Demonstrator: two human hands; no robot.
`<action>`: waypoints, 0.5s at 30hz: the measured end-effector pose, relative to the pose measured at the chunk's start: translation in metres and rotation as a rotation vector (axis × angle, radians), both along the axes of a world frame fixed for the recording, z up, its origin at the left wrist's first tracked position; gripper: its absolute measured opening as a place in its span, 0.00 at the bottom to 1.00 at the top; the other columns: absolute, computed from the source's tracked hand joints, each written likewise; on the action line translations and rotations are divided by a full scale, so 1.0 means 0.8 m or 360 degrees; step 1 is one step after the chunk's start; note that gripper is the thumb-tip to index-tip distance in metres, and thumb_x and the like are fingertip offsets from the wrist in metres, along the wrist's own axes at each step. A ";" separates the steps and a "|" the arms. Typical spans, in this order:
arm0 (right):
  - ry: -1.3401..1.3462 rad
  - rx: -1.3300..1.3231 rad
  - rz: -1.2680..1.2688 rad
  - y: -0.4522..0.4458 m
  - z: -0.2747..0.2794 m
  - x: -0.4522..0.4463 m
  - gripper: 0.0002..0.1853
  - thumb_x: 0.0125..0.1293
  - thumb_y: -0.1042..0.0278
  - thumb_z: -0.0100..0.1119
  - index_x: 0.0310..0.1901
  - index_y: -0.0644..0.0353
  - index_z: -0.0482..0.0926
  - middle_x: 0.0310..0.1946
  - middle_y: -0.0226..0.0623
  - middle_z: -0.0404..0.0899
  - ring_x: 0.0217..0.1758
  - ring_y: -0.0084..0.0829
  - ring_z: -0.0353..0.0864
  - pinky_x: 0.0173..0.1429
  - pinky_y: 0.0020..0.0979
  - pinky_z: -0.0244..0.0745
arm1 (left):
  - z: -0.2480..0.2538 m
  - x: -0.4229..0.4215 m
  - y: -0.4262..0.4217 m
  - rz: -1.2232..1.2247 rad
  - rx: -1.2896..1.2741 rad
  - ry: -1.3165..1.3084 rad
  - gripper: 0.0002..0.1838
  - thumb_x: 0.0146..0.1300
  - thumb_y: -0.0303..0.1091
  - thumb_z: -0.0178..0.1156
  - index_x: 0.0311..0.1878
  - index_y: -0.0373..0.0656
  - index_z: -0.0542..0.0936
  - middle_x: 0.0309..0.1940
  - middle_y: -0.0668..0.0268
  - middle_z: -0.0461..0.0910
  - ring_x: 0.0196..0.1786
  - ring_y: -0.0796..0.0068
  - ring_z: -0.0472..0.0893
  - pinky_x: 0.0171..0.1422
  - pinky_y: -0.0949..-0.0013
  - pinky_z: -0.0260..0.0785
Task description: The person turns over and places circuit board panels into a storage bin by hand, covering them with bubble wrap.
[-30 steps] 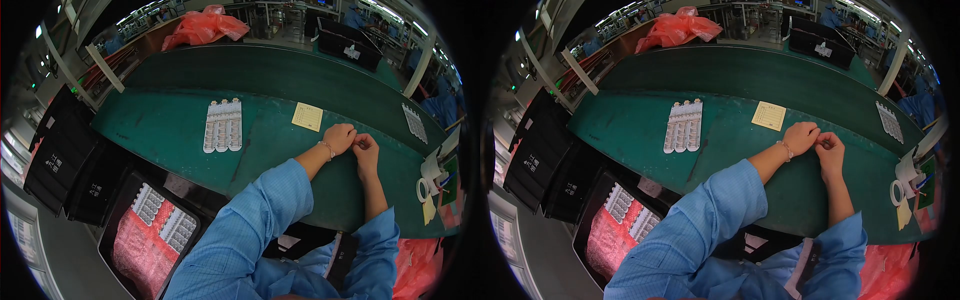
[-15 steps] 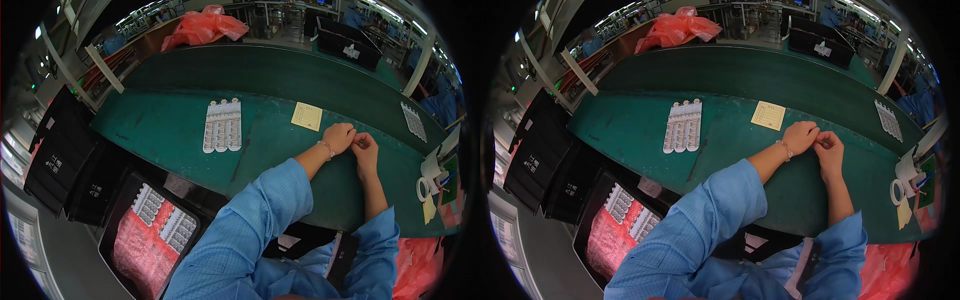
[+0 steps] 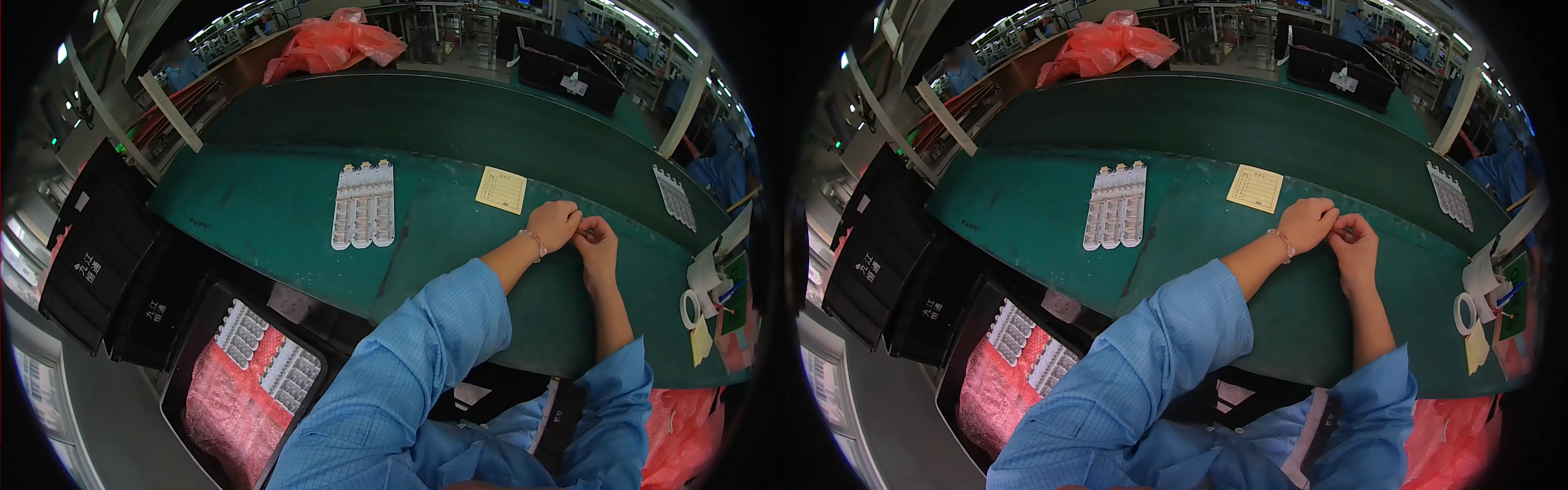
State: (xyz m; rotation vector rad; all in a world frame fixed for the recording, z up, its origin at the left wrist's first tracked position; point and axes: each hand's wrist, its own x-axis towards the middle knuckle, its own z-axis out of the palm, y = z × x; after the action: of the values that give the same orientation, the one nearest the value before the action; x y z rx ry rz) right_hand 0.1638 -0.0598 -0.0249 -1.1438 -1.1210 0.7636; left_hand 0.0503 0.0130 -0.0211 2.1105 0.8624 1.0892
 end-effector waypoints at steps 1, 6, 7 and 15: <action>0.0000 -0.0004 -0.0001 0.000 0.000 0.000 0.09 0.52 0.88 0.54 0.33 0.64 0.72 0.33 0.28 0.74 0.38 0.18 0.75 0.45 0.19 0.71 | 0.000 0.000 0.000 -0.0003 0.0005 0.0001 0.15 0.60 0.41 0.49 0.26 0.41 0.77 0.27 0.54 0.78 0.34 0.50 0.77 0.37 0.53 0.69; -0.0005 0.0005 -0.0008 0.000 -0.001 0.001 0.10 0.51 0.90 0.51 0.33 0.64 0.72 0.33 0.29 0.74 0.38 0.18 0.75 0.45 0.19 0.71 | -0.001 0.001 0.001 -0.0018 0.0011 -0.0006 0.15 0.60 0.41 0.50 0.26 0.41 0.76 0.27 0.54 0.78 0.34 0.50 0.77 0.36 0.53 0.69; -0.0017 -0.0003 -0.0019 0.000 -0.001 0.001 0.10 0.51 0.90 0.50 0.33 0.64 0.72 0.33 0.29 0.74 0.38 0.19 0.76 0.45 0.19 0.71 | -0.002 0.001 0.001 -0.0016 0.0017 -0.0011 0.15 0.60 0.41 0.50 0.26 0.41 0.76 0.27 0.54 0.78 0.34 0.50 0.77 0.36 0.53 0.69; 0.0017 -0.0010 -0.0001 -0.002 0.003 -0.004 0.09 0.53 0.88 0.55 0.33 0.63 0.72 0.33 0.28 0.74 0.38 0.18 0.75 0.44 0.19 0.71 | -0.003 0.002 0.002 0.0005 0.0025 -0.0047 0.14 0.59 0.40 0.50 0.26 0.40 0.76 0.25 0.54 0.78 0.33 0.50 0.77 0.36 0.53 0.68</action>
State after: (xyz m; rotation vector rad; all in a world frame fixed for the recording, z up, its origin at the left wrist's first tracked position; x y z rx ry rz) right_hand 0.1606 -0.0611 -0.0223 -1.1443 -1.1101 0.7724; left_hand 0.0517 0.0146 -0.0234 2.1013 0.8462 1.1300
